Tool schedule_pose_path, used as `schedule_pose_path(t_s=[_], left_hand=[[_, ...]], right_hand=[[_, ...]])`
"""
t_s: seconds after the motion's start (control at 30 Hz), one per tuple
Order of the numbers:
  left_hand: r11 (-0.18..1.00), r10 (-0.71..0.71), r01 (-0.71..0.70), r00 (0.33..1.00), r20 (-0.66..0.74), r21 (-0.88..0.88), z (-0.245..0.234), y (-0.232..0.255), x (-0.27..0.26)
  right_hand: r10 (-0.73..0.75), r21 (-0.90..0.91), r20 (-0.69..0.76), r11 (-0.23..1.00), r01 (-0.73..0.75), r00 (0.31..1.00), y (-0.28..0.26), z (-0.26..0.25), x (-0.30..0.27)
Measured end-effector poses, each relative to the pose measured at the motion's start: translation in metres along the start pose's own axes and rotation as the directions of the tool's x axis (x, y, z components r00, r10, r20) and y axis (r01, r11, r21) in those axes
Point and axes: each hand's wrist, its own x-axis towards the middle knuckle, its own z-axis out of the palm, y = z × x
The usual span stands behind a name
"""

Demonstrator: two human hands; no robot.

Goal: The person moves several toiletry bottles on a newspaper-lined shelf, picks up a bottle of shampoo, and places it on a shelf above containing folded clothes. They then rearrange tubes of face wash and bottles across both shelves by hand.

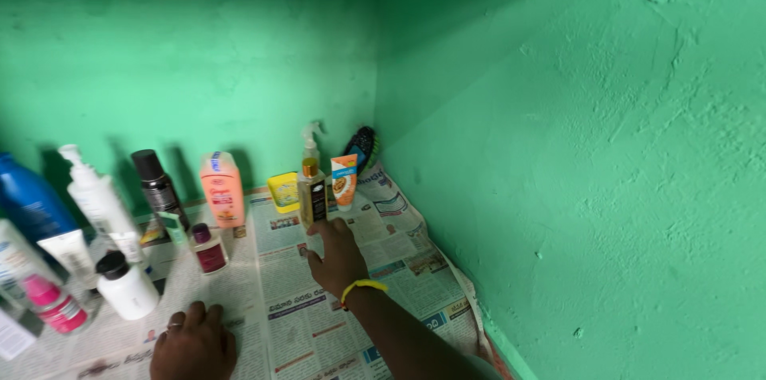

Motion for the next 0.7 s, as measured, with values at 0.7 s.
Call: schedule_pose_path(t_s=[0.7], left_hand=[[0.509,-0.101,-0.383,0.863,-0.496,-0.771,-0.029,0.127,0.141]], right_hand=[[0.145,0.229,-0.264,0.970,-0.084,0.954,0.008,0.029,0.039]])
